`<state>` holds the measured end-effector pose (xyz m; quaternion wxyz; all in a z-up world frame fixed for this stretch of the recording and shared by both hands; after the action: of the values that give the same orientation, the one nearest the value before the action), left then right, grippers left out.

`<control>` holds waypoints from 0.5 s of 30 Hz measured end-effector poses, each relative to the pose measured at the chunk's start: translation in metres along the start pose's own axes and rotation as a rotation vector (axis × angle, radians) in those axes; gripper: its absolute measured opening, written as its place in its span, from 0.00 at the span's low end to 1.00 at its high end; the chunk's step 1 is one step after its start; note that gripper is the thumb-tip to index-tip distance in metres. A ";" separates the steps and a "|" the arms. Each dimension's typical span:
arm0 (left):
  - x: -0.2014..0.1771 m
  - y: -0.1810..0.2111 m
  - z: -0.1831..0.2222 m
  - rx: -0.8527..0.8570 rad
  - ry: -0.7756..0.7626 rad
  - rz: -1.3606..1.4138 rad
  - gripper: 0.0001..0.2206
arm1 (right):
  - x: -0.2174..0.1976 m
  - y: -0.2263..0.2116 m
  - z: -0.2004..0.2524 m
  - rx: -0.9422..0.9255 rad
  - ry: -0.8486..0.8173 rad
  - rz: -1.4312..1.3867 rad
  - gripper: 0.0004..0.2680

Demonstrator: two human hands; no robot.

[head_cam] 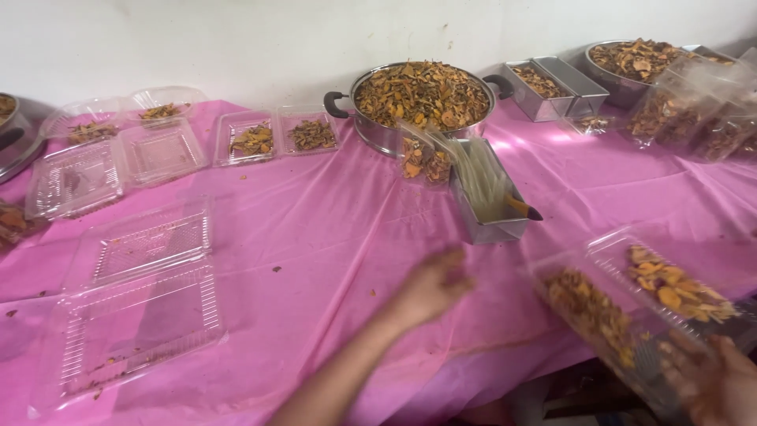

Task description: Sorting dried tea slices with a brush and packaging them into small plastic bags.

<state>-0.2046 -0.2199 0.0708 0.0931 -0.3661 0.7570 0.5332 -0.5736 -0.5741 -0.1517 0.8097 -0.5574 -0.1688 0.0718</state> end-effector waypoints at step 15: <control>-0.254 -0.189 0.018 -0.695 0.303 -0.594 0.19 | 0.029 0.030 0.002 0.272 -0.138 0.014 0.26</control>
<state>0.0964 -0.1197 0.0586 0.0020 -0.6494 0.4018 0.6456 -0.5454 -0.5521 -0.1735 0.8637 -0.4373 -0.2089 0.1381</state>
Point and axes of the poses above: each hand's wrist, its own z-axis away from the middle knuckle, its own x-axis out of the palm, y = z × x, the point moved 9 cm from there along -z, towards the middle knuckle, and after that the axes turned 5 degrees about x, right-handed, at the moved point
